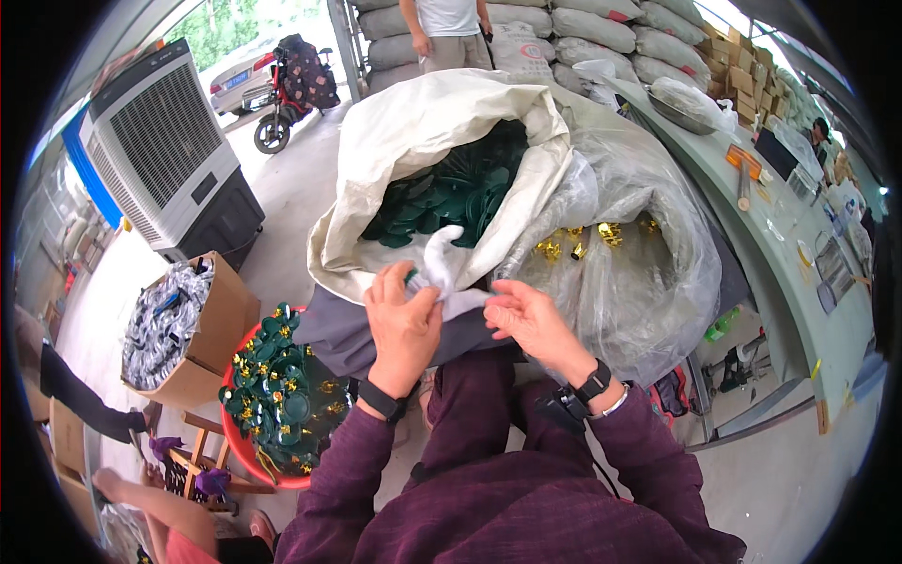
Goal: The recorder is assembling small gold-colored components onto green plastic bases in a workshop environment.
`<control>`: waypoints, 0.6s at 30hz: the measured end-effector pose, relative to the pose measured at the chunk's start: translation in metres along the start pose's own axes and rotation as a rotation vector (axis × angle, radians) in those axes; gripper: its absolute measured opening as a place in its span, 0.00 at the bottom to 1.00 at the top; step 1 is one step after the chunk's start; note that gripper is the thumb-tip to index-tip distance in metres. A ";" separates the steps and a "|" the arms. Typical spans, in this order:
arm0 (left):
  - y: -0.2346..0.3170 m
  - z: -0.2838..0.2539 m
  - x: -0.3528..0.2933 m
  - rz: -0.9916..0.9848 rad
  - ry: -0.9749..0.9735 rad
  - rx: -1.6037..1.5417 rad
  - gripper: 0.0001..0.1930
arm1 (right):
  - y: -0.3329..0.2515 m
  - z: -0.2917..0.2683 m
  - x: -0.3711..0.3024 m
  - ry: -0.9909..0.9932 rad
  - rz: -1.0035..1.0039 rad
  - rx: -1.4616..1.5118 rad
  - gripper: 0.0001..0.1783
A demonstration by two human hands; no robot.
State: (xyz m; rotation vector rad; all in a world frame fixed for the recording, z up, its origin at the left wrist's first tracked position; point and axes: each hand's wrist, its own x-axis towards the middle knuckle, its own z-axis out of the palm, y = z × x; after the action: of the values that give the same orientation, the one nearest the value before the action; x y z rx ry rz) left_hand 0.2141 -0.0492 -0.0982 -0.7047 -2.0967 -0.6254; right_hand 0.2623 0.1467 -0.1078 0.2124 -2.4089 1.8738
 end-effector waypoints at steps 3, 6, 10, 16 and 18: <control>0.013 0.007 -0.006 0.144 -0.079 -0.140 0.07 | -0.008 0.008 0.001 -0.023 0.233 0.431 0.31; 0.034 0.013 -0.017 0.293 -0.126 -0.226 0.09 | 0.000 0.013 0.003 -0.082 0.278 0.662 0.24; 0.042 0.000 -0.020 0.239 -0.018 -0.381 0.13 | 0.015 0.017 0.001 0.026 0.187 0.781 0.14; 0.050 -0.021 -0.039 -0.189 0.147 -0.533 0.10 | 0.028 0.020 0.003 0.102 -0.016 0.970 0.15; 0.040 -0.016 -0.060 -0.431 0.060 -0.634 0.06 | 0.031 0.022 0.002 0.119 -0.052 1.003 0.16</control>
State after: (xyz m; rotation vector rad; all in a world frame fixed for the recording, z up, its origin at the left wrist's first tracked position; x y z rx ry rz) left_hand 0.2805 -0.0463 -0.1315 -0.5499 -2.0041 -1.5715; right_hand 0.2561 0.1329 -0.1425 0.1966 -1.1787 2.7690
